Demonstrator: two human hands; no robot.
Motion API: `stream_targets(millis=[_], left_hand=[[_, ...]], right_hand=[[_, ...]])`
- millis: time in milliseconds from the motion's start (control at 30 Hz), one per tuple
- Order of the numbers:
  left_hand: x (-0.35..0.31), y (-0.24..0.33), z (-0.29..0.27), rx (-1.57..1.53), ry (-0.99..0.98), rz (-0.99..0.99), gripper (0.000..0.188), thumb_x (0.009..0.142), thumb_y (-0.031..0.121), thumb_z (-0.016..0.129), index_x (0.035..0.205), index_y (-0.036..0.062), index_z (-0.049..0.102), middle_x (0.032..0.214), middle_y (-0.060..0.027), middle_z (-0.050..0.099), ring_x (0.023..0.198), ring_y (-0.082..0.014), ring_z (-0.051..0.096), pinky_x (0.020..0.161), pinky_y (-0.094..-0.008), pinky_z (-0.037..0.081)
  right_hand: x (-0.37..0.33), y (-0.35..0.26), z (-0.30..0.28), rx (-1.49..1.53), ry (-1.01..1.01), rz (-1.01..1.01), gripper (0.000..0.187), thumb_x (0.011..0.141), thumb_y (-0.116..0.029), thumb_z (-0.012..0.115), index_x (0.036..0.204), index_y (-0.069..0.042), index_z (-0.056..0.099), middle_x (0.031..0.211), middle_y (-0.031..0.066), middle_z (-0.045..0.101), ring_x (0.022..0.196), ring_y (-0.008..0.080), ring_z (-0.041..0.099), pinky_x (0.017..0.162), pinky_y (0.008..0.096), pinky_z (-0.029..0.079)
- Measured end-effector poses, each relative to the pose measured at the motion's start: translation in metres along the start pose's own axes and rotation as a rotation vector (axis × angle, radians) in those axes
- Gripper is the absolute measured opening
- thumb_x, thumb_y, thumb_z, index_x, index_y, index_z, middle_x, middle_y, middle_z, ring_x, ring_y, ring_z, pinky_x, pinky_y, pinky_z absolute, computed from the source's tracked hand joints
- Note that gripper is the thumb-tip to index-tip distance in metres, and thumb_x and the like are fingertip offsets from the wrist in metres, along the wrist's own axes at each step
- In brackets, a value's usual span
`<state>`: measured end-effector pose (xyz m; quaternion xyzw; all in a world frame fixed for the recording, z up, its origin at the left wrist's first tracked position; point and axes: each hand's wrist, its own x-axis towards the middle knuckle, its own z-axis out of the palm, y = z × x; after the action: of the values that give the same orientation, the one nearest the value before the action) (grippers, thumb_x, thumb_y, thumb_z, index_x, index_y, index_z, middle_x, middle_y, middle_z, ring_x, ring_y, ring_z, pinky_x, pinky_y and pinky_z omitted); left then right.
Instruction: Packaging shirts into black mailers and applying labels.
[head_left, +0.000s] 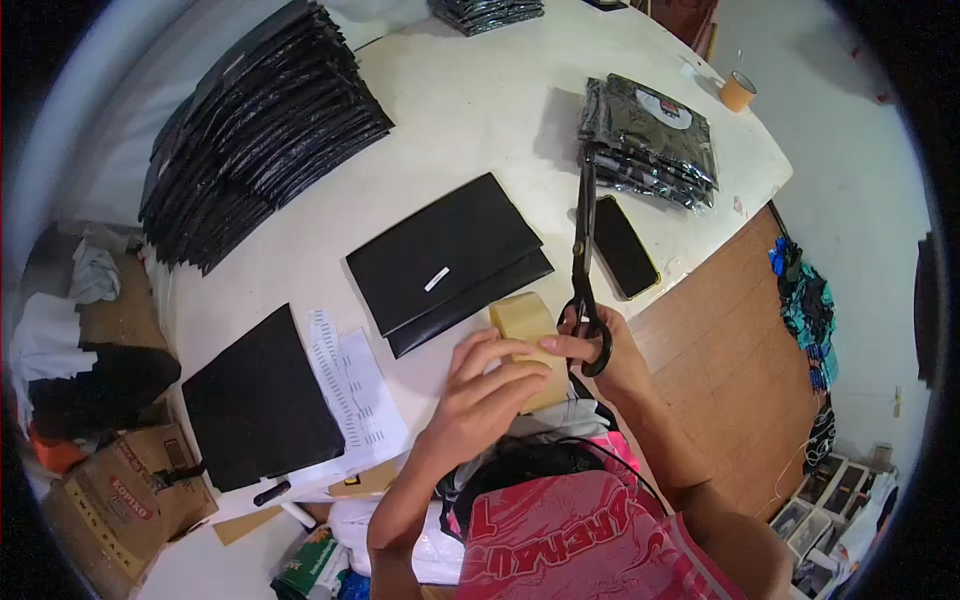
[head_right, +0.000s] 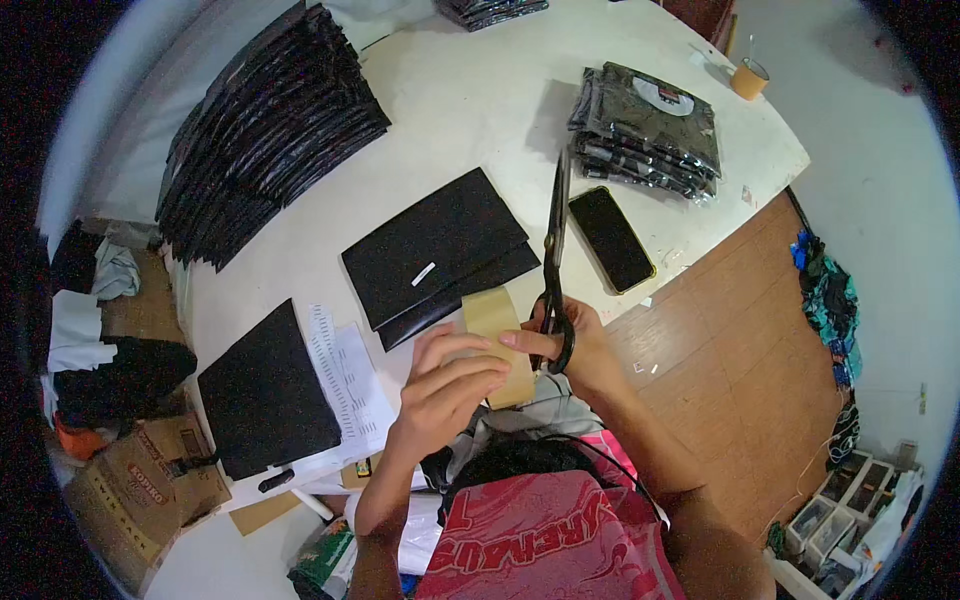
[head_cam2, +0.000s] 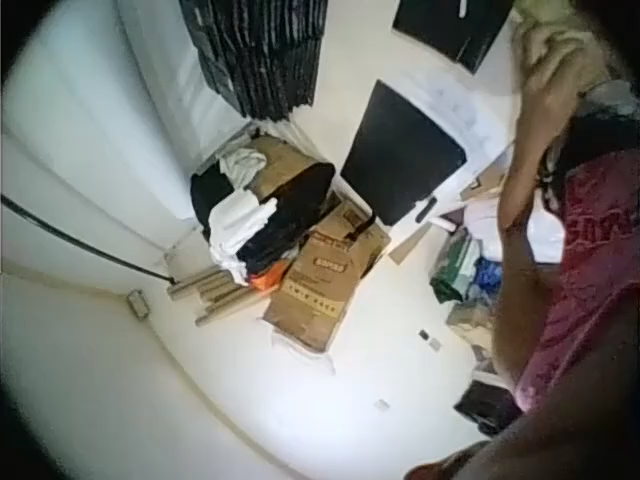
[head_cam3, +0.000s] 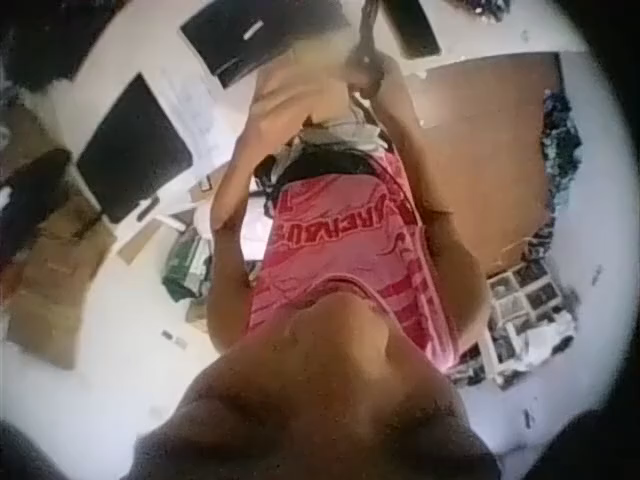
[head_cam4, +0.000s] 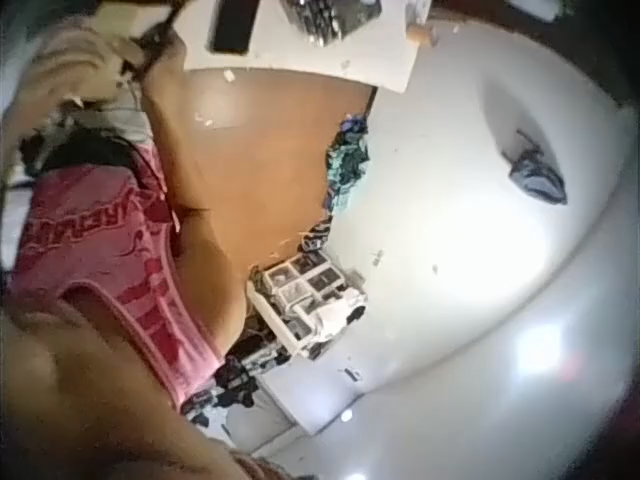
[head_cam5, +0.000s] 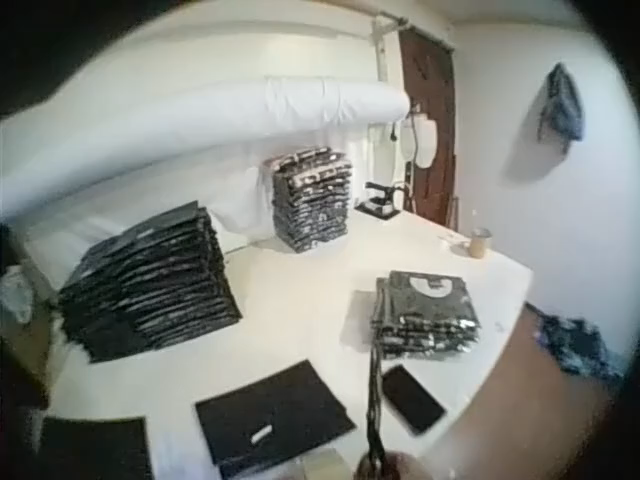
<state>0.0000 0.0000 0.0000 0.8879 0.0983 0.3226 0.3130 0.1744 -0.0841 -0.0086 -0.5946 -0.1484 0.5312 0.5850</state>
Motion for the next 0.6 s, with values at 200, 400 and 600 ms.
stream_targets(millis=[200, 400, 600], left_hand=[[0.007, 0.013, -0.012, 0.069, 0.053, 0.08, 0.025, 0.065, 0.001, 0.073, 0.09, -0.0004, 0.071, 0.099, -0.0048, 0.069, 0.103, -0.024, 0.061, 0.096, -0.0452, 0.044], [-0.005, 0.028, -0.005, 0.114, -0.013, 0.155, 0.022, 0.068, 0.007, 0.079, 0.09, 0.0104, 0.075, 0.1, 0.0023, 0.071, 0.099, -0.0165, 0.061, 0.097, -0.0431, 0.044], [-0.035, 0.037, 0.0, 0.105, -0.14, 0.192, 0.023, 0.07, 0.009, 0.08, 0.093, 0.0121, 0.075, 0.105, 0.0049, 0.07, 0.106, -0.0134, 0.058, 0.1, -0.0404, 0.042]], right_hand=[[-0.006, -0.028, 0.015, -0.02, 0.036, -0.119, 0.037, 0.062, -0.011, 0.086, 0.074, -0.012, 0.051, 0.064, -0.0068, 0.047, 0.055, 0.0041, 0.041, 0.051, 0.0212, 0.027], [0.012, -0.038, 0.01, 0.069, -0.025, -0.124, 0.035, 0.064, -0.016, 0.088, 0.072, -0.01, 0.054, 0.061, -0.0023, 0.053, 0.051, 0.0068, 0.048, 0.047, 0.0217, 0.033], [0.043, -0.045, -0.002, 0.239, 0.009, -0.144, 0.031, 0.067, -0.019, 0.086, 0.071, -0.008, 0.057, 0.065, 0.0002, 0.056, 0.053, 0.0092, 0.051, 0.049, 0.0228, 0.037]])
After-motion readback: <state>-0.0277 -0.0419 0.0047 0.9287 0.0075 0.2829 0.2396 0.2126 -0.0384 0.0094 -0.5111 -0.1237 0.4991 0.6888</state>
